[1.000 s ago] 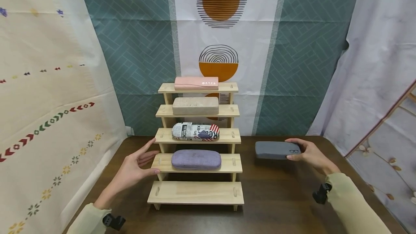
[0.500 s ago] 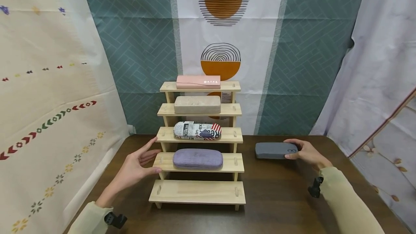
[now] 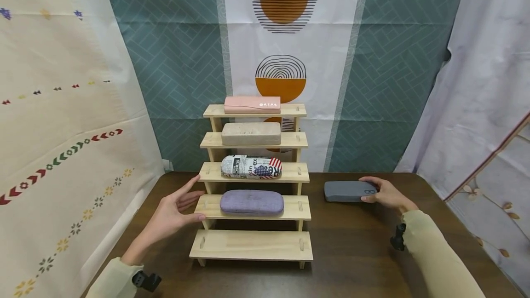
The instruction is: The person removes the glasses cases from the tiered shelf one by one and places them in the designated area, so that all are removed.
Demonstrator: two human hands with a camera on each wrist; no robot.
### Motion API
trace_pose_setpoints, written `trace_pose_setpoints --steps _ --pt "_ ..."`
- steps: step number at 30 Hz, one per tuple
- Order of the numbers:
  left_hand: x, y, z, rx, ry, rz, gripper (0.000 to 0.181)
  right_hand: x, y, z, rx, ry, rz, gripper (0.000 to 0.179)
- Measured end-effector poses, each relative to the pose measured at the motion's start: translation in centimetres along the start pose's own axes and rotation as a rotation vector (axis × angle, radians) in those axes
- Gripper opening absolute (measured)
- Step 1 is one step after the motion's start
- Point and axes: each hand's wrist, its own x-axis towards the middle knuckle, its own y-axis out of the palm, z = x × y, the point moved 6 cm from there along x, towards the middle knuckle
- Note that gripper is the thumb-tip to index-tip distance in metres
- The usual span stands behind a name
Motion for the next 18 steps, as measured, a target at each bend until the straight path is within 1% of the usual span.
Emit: trace_pose_setpoints --steps 7,14,18 --pt "0.01 0.00 -0.10 -0.003 -0.007 0.001 0.105 0.34 0.07 -0.19 -0.049 -0.039 0.009 0.073" --pt "-0.08 0.05 -0.05 -0.014 -0.006 0.000 0.105 0.25 0.54 -0.82 -0.050 -0.032 0.027 0.072" --pt "-0.06 0.02 0.00 -0.020 0.001 -0.001 0.105 0.26 0.73 -0.78 -0.043 -0.044 0.026 0.072"
